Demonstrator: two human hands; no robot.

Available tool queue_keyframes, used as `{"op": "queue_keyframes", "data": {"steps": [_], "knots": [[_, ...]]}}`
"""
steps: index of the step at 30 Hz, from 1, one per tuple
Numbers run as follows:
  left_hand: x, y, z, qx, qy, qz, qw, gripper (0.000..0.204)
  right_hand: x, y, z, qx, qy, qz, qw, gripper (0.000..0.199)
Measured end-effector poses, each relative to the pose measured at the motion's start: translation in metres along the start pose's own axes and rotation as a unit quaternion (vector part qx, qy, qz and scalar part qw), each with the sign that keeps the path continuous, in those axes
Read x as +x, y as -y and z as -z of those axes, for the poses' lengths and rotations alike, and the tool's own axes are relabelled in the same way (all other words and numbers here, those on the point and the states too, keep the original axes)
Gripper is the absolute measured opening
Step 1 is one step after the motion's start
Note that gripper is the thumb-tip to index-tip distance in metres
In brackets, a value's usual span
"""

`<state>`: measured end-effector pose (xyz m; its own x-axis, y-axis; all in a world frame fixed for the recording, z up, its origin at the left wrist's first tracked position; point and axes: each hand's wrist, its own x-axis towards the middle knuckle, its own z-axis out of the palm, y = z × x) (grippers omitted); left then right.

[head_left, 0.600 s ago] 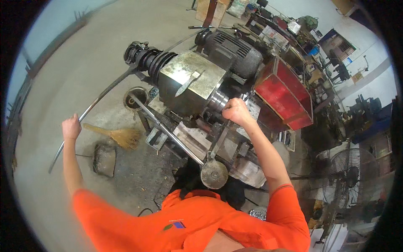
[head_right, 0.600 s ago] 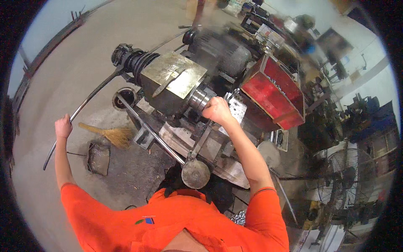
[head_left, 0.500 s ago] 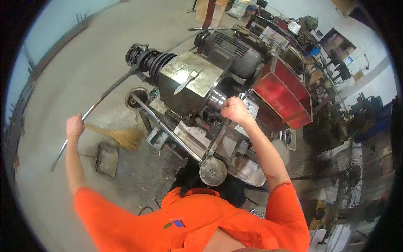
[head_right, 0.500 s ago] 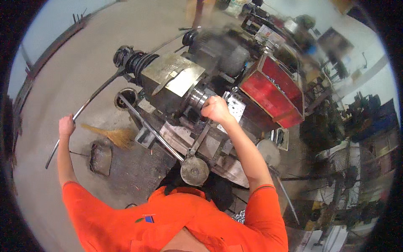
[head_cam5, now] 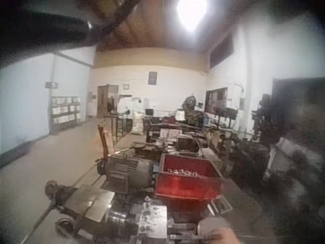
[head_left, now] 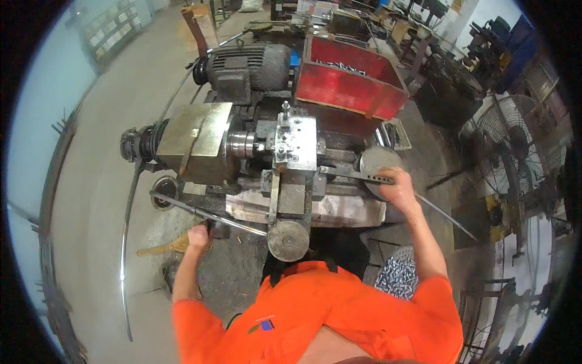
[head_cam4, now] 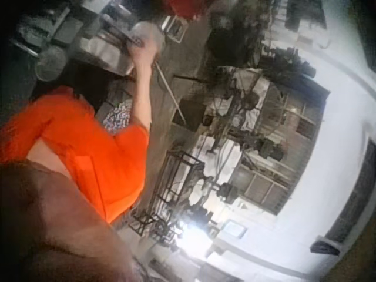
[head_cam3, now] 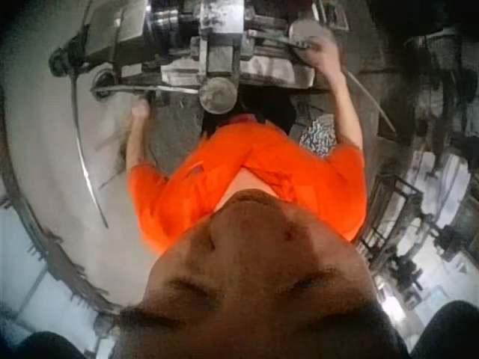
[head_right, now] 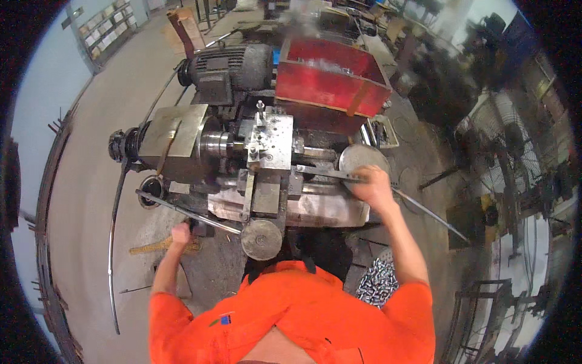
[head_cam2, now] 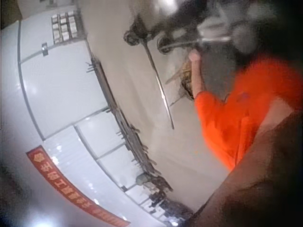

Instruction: The person operates a metal turning machine, repeatedly inserting small metal pieces into the chuck, actuating the machine with a lever, and removing the processed pieces into a red bin. The cycle is repeated continuously throughout the clip.

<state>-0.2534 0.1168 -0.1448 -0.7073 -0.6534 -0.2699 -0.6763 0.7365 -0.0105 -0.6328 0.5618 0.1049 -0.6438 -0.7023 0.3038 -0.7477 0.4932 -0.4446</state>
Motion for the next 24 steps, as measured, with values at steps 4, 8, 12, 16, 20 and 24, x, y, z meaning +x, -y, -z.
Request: {"op": "queue_keyframes", "data": {"steps": [4,8,12,16,20,24], "knots": [[0.023,0.016,0.032,0.182,0.094,-0.121,0.971,0.033,-0.063,-0.079,0.021,-0.071,-0.014,-0.134,0.988,0.034],[0.019,0.016,0.014,0.126,-0.001,-0.07,0.99,0.034,-0.126,-0.192,0.032,-0.22,-0.033,-0.199,0.954,0.047],[0.018,0.037,0.02,-0.043,-0.102,-0.028,0.993,0.031,-0.199,-0.268,0.049,-0.348,0.039,-0.365,0.863,0.047],[0.0,0.055,0.065,-0.526,-0.197,0.105,0.821,0.039,-0.212,-0.222,0.042,-0.326,0.071,-0.454,0.826,0.033],[-0.015,0.021,0.12,-0.599,-0.226,0.162,0.751,0.043,-0.282,-0.182,-0.001,-0.293,0.047,-0.395,0.87,0.029],[0.014,-0.001,0.087,-0.641,-0.272,0.153,0.702,0.038,-0.292,-0.098,-0.035,-0.051,0.008,-0.423,0.905,0.023]]}}
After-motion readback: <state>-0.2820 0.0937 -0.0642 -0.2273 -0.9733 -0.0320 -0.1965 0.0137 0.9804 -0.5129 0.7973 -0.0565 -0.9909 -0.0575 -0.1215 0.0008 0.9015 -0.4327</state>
